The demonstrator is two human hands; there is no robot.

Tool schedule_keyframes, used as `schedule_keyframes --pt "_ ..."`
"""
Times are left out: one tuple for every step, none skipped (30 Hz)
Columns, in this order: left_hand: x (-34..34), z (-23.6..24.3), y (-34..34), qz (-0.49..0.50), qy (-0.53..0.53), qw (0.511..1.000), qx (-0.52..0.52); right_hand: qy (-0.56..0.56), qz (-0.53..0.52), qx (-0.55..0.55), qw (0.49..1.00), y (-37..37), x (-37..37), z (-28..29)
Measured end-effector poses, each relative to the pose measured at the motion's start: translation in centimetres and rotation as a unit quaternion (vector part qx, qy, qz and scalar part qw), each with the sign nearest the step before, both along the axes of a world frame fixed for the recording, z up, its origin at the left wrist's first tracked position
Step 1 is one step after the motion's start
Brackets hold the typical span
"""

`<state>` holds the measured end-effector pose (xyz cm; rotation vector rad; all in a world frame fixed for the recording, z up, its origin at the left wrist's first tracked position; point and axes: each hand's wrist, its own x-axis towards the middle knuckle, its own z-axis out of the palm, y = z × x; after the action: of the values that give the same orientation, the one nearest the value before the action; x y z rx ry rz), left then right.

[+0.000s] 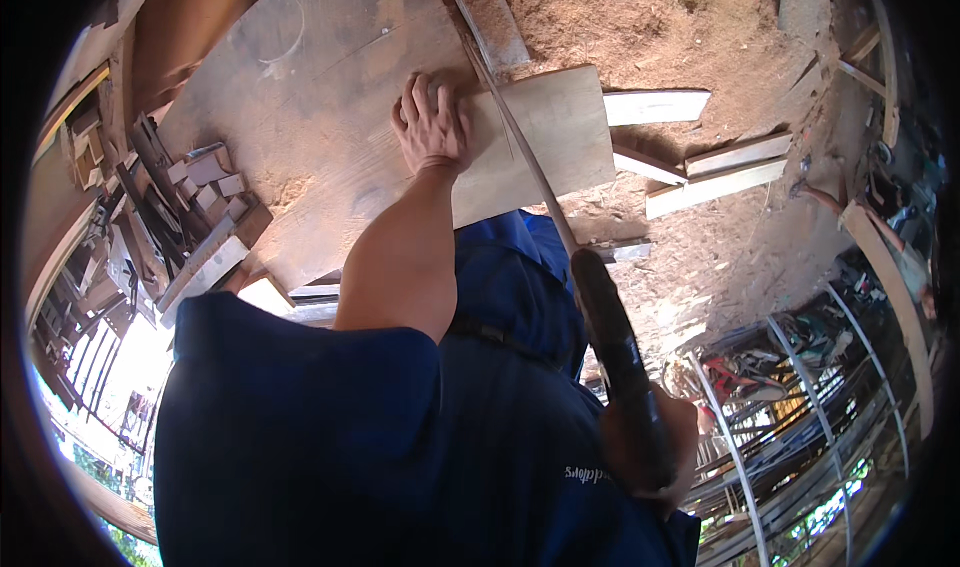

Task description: The person saws a small rectangular piece of wood using a hand saw.

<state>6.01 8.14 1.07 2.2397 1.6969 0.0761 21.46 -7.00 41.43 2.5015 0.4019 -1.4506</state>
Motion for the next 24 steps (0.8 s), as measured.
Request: schedule_keyframes --pt "-0.2 -0.2 0.1 0.004 0.003 1.0 0.003 0.022 -0.026 -0.041 0.999 -0.8 0.0 -0.5" --pt "0.1 -0.4 0.0 0.001 0.002 1.0 -0.003 0.041 -0.06 -0.09 0.993 -1.1 -0.1 -0.5" --pt "0.2 -0.4 0.1 -0.002 0.007 1.0 0.001 0.058 0.045 -0.015 0.997 0.3 0.3 0.8" --pt "0.3 -0.5 0.0 -0.002 0.007 1.0 -0.004 -0.021 0.123 -0.013 0.992 0.7 -0.8 1.0" --pt "0.2 -0.6 -0.4 -0.002 0.007 1.0 -0.009 -0.098 0.2 -0.01 0.975 0.9 -2.2 1.2" --pt "0.2 -0.5 -0.4 -0.001 0.007 1.0 -0.007 -0.119 0.211 0.027 0.97 0.9 -2.6 1.0" --pt "0.3 -0.5 -0.5 0.001 0.005 1.0 -0.005 -0.137 0.222 0.061 0.963 0.8 -3.2 0.8" --pt "0.6 -0.5 -0.4 0.004 0.0 1.0 -0.002 -0.101 0.171 0.119 0.973 0.9 -3.3 -0.2" --pt "0.3 -0.5 -0.3 0.002 0.003 1.0 0.002 -0.058 0.118 0.184 0.974 0.9 -2.9 -1.9" --pt "-0.2 -0.8 -0.4 0.002 0.007 1.0 0.006 -0.014 0.065 0.248 0.967 0.9 -2.6 -3.8" --pt "0.6 -1.3 -0.6 0.004 -0.008 1.0 -0.006 0.013 0.02 0.293 0.956 2.1 -2.4 -5.5" --pt "0.0 -1.0 -0.1 -0.002 0.005 1.0 0.003 0.07 -0.015 0.344 0.936 2.0 -2.4 -8.9" --pt "-0.3 -0.5 -0.3 -0.008 0.012 1.0 -0.001 0.121 -0.05 0.381 0.915 2.4 -2.6 -11.8" --pt "-0.2 -0.3 -0.3 -0.01 0.013 1.0 -0.004 0.177 -0.06 0.4 0.897 3.0 -3.1 -14.5" --pt "-0.3 -0.1 -0.4 -0.018 0.028 0.999 -0.024 0.169 -0.059 0.404 0.897 3.2 -2.8 -14.8" --pt "0.1 -0.1 -0.1 -0.019 0.026 0.999 -0.023 0.161 -0.059 0.409 0.896 3.3 -2.5 -15.0" --pt "0.5 0.0 0.2 -0.02 0.024 0.999 -0.023 0.154 -0.059 0.414 0.895 3.4 -2.0 -15.0" --pt "0.0 0.2 -0.1 -0.024 0.03 0.999 -0.028 0.142 -0.063 0.372 0.915 2.9 -1.3 -14.7" --pt "-0.3 0.1 -0.4 -0.014 0.019 1.0 -0.02 0.147 -0.055 0.36 0.919 2.5 -1.4 -14.0" --pt "-0.4 0.0 -0.8 -0.004 0.008 1.0 -0.011 0.152 -0.048 0.345 0.925 1.9 -1.5 -13.2" --pt "0.7 -0.6 -0.3 0.001 -0.019 1.0 -0.001 0.134 -0.041 0.32 0.937 1.6 -1.3 -11.2" --pt "0.2 -0.6 0.6 0.002 0.001 1.0 0.024 0.144 -0.04 0.32 0.936 0.7 -1.1 -10.8" --pt "0.4 -0.6 0.0 0.004 0.002 1.0 0.012 0.13 -0.026 0.273 0.953 0.3 -0.9 -8.4" --pt "0.3 -0.5 -0.3 0.0 0.01 1.0 0.011 0.122 -0.015 0.24 0.963 -0.5 -0.6 -7.0"
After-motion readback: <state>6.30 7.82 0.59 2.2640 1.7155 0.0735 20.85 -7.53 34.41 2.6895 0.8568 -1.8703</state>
